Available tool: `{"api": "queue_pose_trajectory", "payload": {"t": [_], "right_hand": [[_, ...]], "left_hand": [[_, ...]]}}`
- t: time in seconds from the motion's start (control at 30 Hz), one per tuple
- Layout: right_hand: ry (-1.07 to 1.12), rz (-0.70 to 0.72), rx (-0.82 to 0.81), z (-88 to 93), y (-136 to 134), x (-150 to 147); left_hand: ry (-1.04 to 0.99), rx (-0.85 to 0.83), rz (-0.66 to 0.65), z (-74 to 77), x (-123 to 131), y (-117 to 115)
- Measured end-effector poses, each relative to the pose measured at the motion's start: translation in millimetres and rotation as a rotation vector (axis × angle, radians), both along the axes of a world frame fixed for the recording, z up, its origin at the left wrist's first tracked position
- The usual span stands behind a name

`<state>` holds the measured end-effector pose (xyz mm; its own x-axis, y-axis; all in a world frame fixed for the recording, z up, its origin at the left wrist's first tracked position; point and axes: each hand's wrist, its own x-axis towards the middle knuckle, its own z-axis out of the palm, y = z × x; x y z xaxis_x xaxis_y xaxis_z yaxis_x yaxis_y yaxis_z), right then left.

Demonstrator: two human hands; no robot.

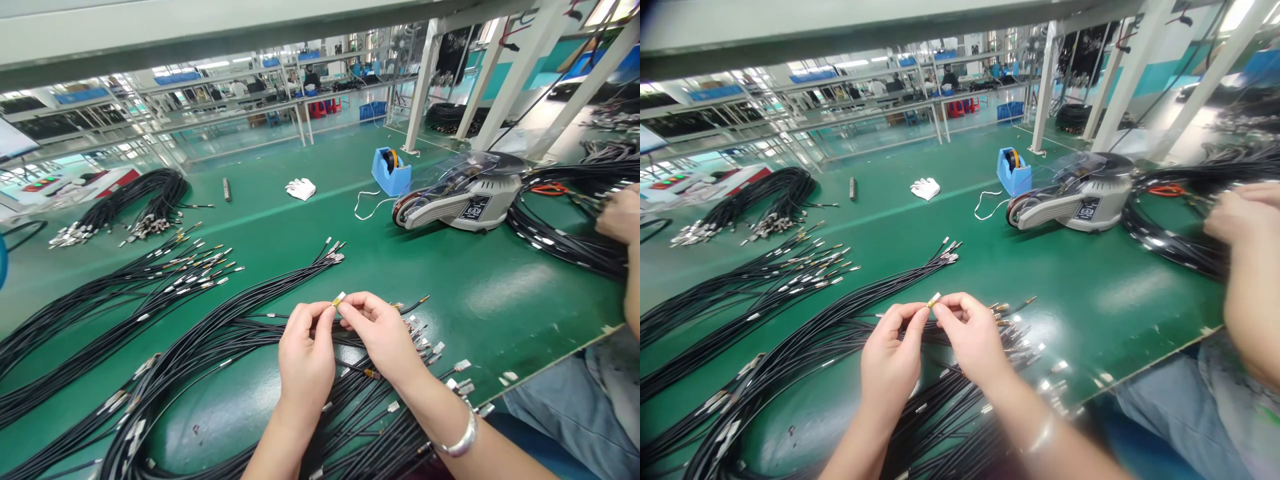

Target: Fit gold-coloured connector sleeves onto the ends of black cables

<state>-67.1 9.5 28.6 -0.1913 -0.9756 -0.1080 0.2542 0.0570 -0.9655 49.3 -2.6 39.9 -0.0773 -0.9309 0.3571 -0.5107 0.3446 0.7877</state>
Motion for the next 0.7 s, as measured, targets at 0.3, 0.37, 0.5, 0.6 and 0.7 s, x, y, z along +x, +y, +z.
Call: {"api": "queue_pose_trajectory", "payload": {"t": [0.3,0.37,0.5,0.6,0.7], "right_hand": [[-0.003,0.002,-0.008,0.8,-2.9,0.7],[-0.022,0.004,0.003,2.3,-4.0,0.4],[-0.035,0.013,-0.004,3.9,-5.7,-0.9],[-0.01,0.018,-0.026,3.0,-5.8,-2.0],[0.017,0.023,-0.057,1.6,-5.1,-2.4]], "left_hand": [[0.103,0.109,-0.032,2.2,2.1,-1.6],[0.141,0.149,-0.037,2.2,2.5,-2.6],[0.19,0.236,-0.063,1.0,4.8,-5.9],[0.208,0.275,-0.095,2.9,7.2,-8.4],[0.233,0.328,-0.126,7.8,9.6,-10.1]]}}
